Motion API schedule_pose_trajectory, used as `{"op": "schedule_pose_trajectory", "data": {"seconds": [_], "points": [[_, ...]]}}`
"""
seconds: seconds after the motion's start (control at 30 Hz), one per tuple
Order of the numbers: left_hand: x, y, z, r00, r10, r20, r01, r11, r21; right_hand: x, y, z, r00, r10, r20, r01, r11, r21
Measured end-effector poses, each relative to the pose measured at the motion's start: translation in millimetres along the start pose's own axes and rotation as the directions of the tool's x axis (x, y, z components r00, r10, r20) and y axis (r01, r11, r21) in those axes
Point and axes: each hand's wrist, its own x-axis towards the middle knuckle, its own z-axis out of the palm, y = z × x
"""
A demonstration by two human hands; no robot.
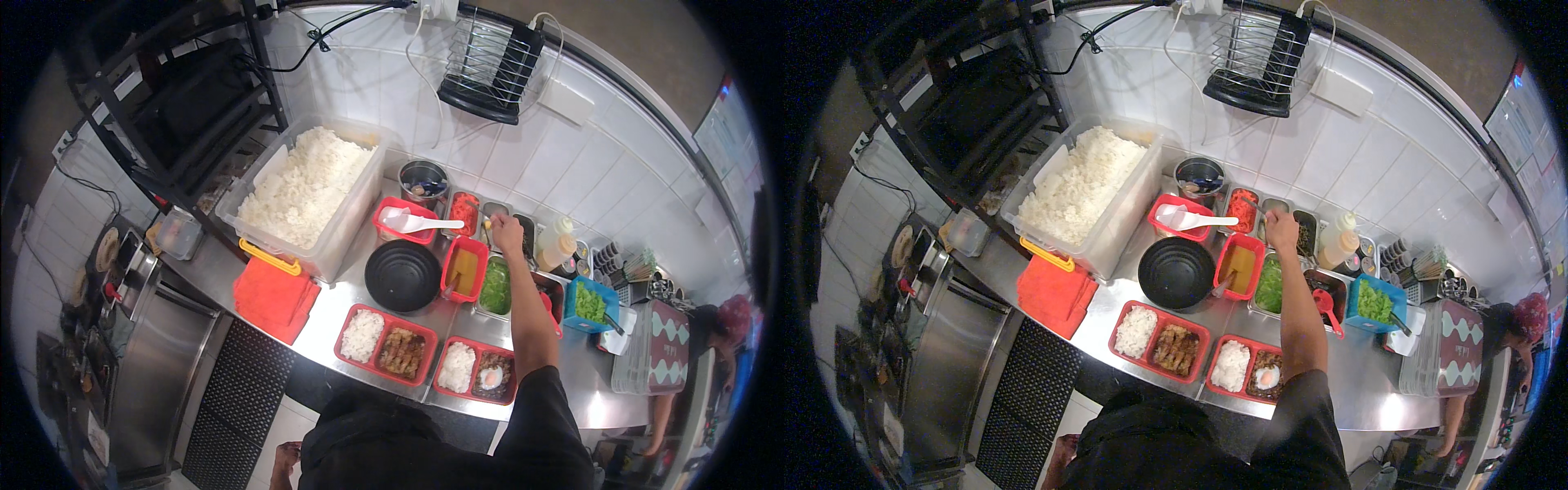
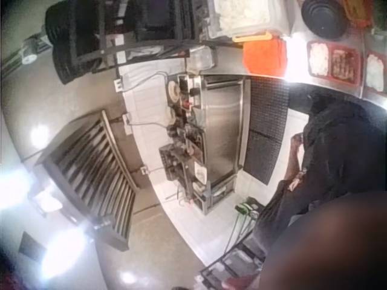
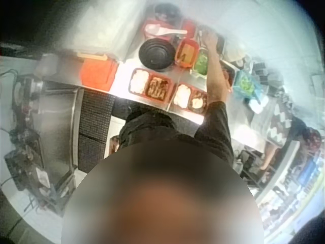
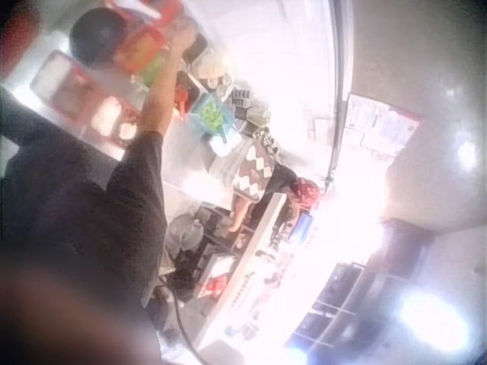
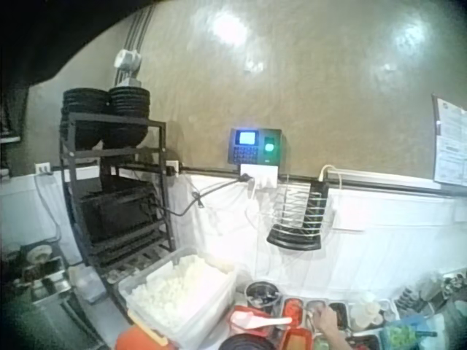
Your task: The person assembles two bento boxes by adding rice, cooked meat, a fried egg, and various sauces and seasonings. They then place the filled containers into clear plastic packaging.
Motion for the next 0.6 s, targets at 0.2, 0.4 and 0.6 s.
{"op": "schedule_pose_trajectory", "data": {"seconds": [0.2, 0.4, 0.6], "points": [[-22.8, 1.5, 11.3, 0.99, 0.134, -0.046, -0.125, 0.98, 0.156, -12.1, -7.5, 1.3, 0.999, 0.004, -0.035, -0.002, 0.999, 0.052], [-21.2, 11.3, 18.9, 0.996, -0.065, -0.065, 0.066, 0.998, 0.004, -23.8, 1.6, -41.8, 0.998, -0.006, -0.069, 0.014, 0.993, 0.115], [5.3, -8.7, 18.0, 0.977, 0.174, 0.122, -0.204, 0.93, 0.305, -99.0, -19.2, -158.9, 0.999, 0.024, -0.036, -0.016, 0.979, 0.201]]}}
